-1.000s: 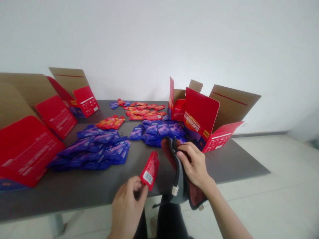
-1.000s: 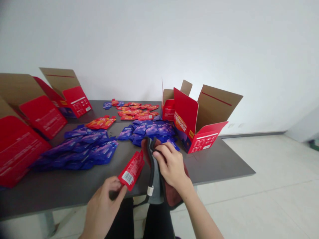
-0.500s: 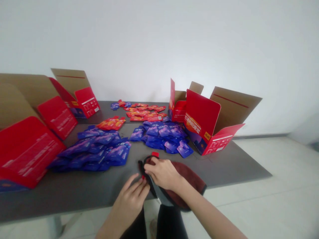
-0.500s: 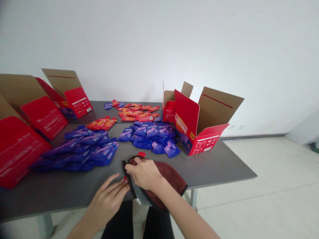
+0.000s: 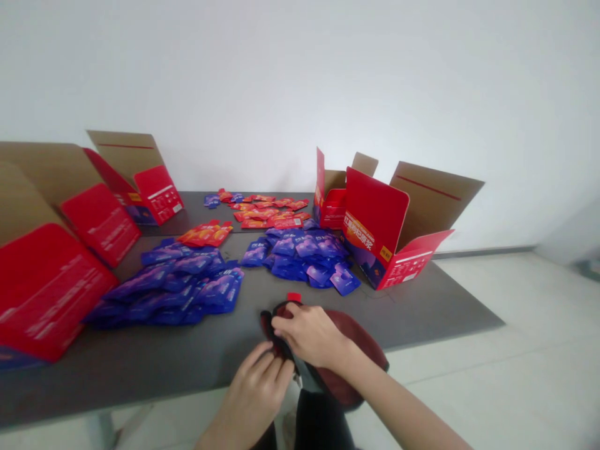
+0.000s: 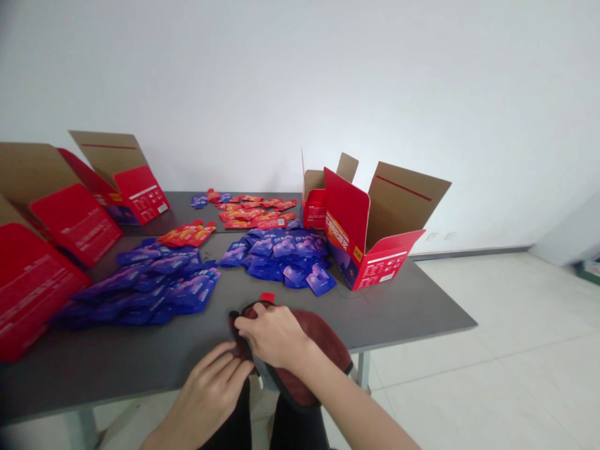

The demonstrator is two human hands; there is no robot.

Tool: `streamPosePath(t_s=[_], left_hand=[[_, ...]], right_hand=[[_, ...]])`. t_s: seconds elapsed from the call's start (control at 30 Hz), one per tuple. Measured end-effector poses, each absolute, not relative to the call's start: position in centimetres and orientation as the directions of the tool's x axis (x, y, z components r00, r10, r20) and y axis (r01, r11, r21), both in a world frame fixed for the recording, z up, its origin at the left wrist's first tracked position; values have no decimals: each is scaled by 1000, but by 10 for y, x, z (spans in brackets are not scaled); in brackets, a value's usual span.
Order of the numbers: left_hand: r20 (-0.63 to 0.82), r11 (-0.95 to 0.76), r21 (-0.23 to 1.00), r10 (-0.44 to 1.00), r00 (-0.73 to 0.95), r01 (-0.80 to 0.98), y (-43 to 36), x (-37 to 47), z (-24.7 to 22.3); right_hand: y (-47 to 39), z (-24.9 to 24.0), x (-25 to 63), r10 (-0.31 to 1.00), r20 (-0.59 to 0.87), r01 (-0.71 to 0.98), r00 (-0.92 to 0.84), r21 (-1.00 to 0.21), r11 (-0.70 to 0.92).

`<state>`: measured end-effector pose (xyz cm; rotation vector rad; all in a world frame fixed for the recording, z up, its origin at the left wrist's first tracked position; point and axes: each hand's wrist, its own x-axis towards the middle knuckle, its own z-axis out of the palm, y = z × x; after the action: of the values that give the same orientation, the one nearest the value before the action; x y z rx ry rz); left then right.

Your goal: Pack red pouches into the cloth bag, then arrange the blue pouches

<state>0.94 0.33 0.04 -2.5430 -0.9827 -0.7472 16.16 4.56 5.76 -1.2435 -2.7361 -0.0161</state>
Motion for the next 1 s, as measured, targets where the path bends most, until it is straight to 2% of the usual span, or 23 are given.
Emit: streamPosePath(t_s=[0.1, 0.2, 0.33, 0.43, 0.5, 0.63, 0.8, 0.9, 1.0], left_hand=[[580, -723, -99, 516, 630, 684, 2, 11, 2], [590, -727, -96, 508, 628, 679, 3, 15, 6], [559, -703, -12, 585, 588, 711, 4, 20, 8], [545, -680, 35, 627, 556, 733, 3, 23, 6], [552, -689, 5, 606, 573, 725, 2, 24, 5], [530, -700, -69, 578, 621, 711, 2, 25, 4], [560, -730, -56, 542, 627, 681, 6, 27, 10], [593, -737, 31, 557, 581, 675, 9, 27, 13], [665, -690, 257, 634, 394, 677, 11, 21, 13]], right_hand=[[64, 49, 161, 751, 106, 753, -652, -25, 657], [91, 47, 159, 826, 89, 829, -557, 0, 559], [102, 58, 161, 884, 94, 889, -458, 17, 458], [82, 70, 166, 853, 195, 867, -485, -22, 498], [62, 72, 169, 807, 230, 825, -544, -31, 564], [45, 59, 174, 756, 146, 764, -638, -4, 645], [75, 43, 173, 815, 95, 819, -572, 18, 573], [94, 45, 174, 880, 81, 884, -468, 17, 468], [96, 49, 184, 906, 199, 912, -374, -98, 397]])
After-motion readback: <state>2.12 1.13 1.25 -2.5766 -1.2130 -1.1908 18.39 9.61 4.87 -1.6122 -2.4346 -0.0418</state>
